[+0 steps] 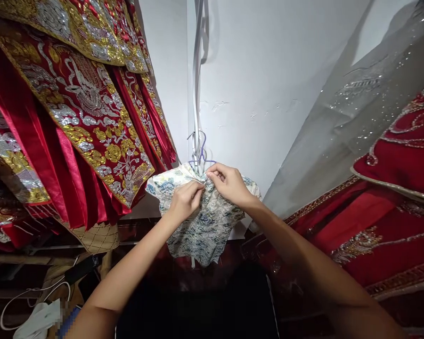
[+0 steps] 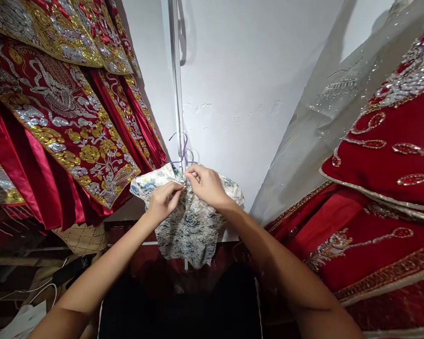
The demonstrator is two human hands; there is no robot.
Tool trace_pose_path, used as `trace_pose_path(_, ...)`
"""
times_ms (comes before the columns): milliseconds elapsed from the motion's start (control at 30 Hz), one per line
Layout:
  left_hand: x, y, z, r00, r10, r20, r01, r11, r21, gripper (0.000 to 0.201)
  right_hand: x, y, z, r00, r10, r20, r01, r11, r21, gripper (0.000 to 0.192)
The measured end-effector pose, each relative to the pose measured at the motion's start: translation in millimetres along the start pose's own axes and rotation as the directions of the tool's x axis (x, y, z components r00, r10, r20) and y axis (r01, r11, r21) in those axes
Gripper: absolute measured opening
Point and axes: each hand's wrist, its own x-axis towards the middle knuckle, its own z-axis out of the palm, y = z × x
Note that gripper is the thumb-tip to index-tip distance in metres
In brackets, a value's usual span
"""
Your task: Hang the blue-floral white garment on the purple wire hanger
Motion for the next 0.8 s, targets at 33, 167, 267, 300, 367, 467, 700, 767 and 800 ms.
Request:
trace_pose_path(33, -3, 0, 3.9, 0.999, -0.006, 0.049, 0.006, 1.000, 0.006, 0.015, 2, -1, 0, 1.000, 0.005, -0.026, -0.004, 0.999, 0.044, 0.016)
trace_pose_path(167, -13, 2, 12.8, 0.987, -0.149, 0.067, 0.154, 0.985, -0.079, 0.016, 7, -12, 0, 0.995, 0.021, -0.093, -0.001, 0.977, 0.211, 0.020)
trace_pose_path(267, -6, 8, 5.2, 0.926, -0.371, -0.065, 0.333, 0.888, -0.318, 0.022, 3, -16, 3, 1.000, 0.027, -0.009, -0.025, 0.986, 0.163, 0.019)
trace_pose_path(300, -1, 10, 1.1, 0.899, -0.433, -0.064, 0.373, 0.833, -0.408, 0.025, 1, -16, 3, 0.999, 0.031, 0.016, -0.033, 0.991, 0.133, 0.019)
trace_pose_path(367, 10, 15, -6.2, 0.862, -0.507, 0.015, 0.433, 0.720, -0.542, 0.030, -6, -12, 5, 0.998, 0.039, 0.045, -0.043, 0.995, 0.089, 0.018)
trace_pose_path(467, 21, 20, -8.9, 0.850, -0.516, 0.107, 0.460, 0.628, -0.627, 0.030, -13, -6, 6, 0.998, 0.053, 0.034, -0.056, 0.994, 0.089, 0.018)
trace_pose_path(700, 9, 27, 9.6, 0.830, -0.554, 0.064, 0.435, 0.570, -0.697, 0.028, -15, -5, 10, 0.998, 0.062, 0.028, -0.065, 0.990, 0.127, 0.017)
trace_pose_path(767, 7, 28, 13.7, 0.806, -0.590, 0.051, 0.435, 0.531, -0.727, 0.027, -15, -5, 12, 0.997, 0.062, 0.046, -0.067, 0.990, 0.127, 0.017)
trace_pose_path(800, 7, 28, 15.1, 0.792, -0.609, 0.036, 0.434, 0.520, -0.736, 0.026, -16, -5, 12, 0.997, 0.062, 0.050, -0.068, 0.990, 0.125, 0.017)
